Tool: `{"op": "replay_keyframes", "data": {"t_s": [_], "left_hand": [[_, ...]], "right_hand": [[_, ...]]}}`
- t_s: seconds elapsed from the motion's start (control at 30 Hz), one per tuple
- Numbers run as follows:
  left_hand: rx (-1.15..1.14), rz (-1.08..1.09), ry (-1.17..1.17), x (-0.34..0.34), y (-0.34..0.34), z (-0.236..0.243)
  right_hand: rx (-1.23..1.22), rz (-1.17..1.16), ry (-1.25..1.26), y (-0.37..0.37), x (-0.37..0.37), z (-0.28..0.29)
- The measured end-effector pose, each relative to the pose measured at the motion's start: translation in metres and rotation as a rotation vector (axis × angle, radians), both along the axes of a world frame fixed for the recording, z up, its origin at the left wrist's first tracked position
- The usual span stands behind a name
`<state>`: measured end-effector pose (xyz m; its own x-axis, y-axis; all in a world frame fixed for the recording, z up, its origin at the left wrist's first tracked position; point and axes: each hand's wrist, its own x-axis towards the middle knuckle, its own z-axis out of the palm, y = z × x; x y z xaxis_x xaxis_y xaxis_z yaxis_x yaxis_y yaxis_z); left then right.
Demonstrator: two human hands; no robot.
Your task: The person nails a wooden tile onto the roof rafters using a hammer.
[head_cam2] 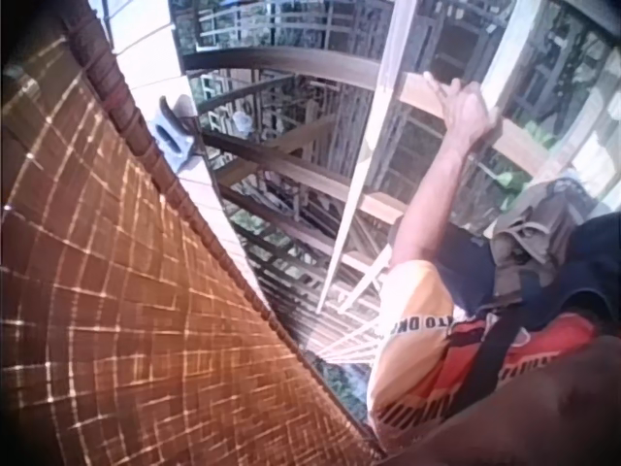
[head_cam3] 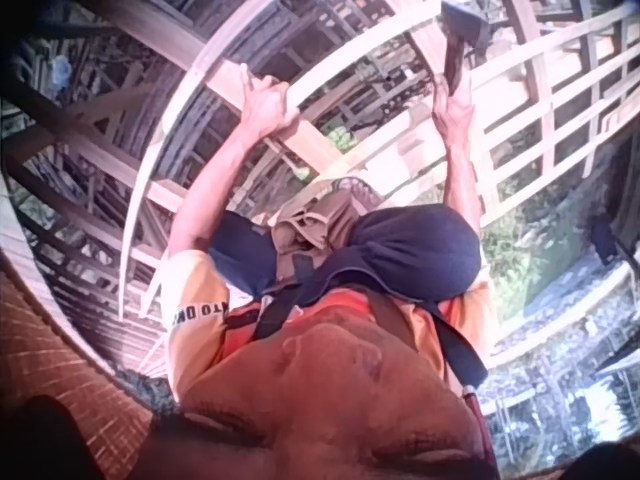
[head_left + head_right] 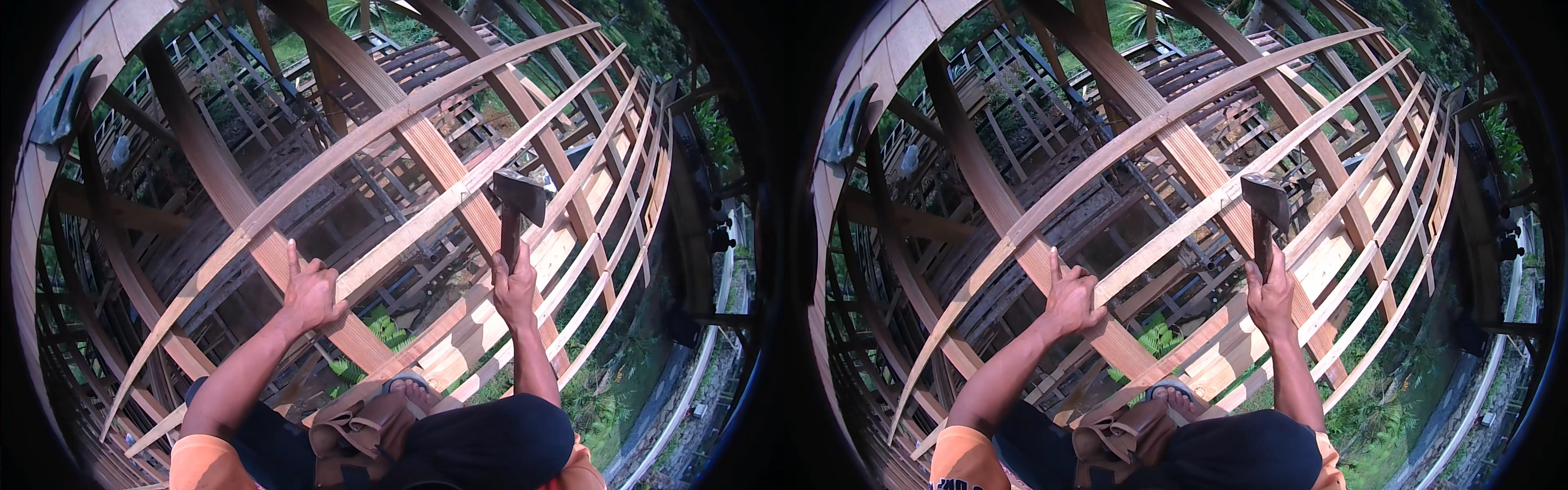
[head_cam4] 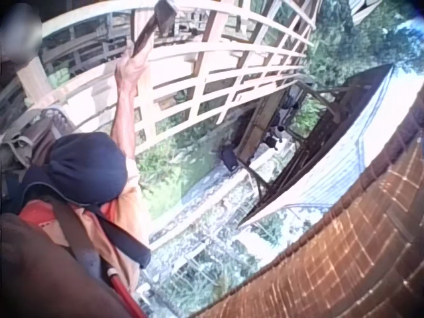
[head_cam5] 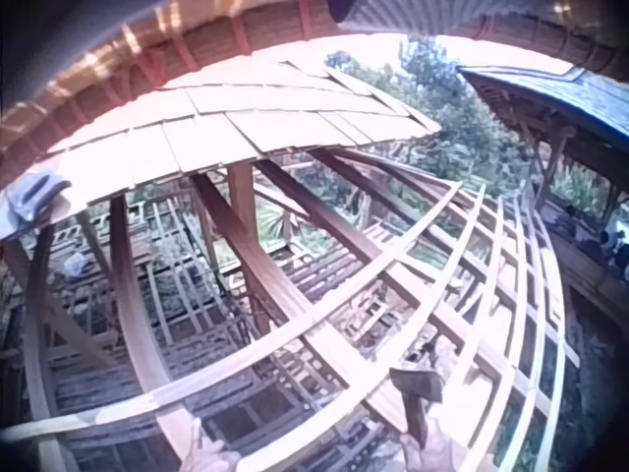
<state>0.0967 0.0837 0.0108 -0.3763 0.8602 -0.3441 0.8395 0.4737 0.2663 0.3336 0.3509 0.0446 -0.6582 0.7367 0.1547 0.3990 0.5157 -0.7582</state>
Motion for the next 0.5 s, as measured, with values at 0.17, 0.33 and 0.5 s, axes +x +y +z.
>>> {"op": "replay_keyframes", "data": {"t_s": [0.17,0.33,0.5], "left_hand": [[0.104,-0.002,0.067,0.001,-0.009,-0.008],[0.081,-0.024,0.021,0.001,0.002,-0.002],[0.077,-0.022,0.035,-0.002,-0.001,-0.005]], "right_hand": [[0.221,0.241,0.851,-0.005,-0.025,0.049],[0.004,0.020,-0.104,0.016,-0.001,-0.038],[-0.086,0.016,0.092,0.010,-0.003,0.016]]}}
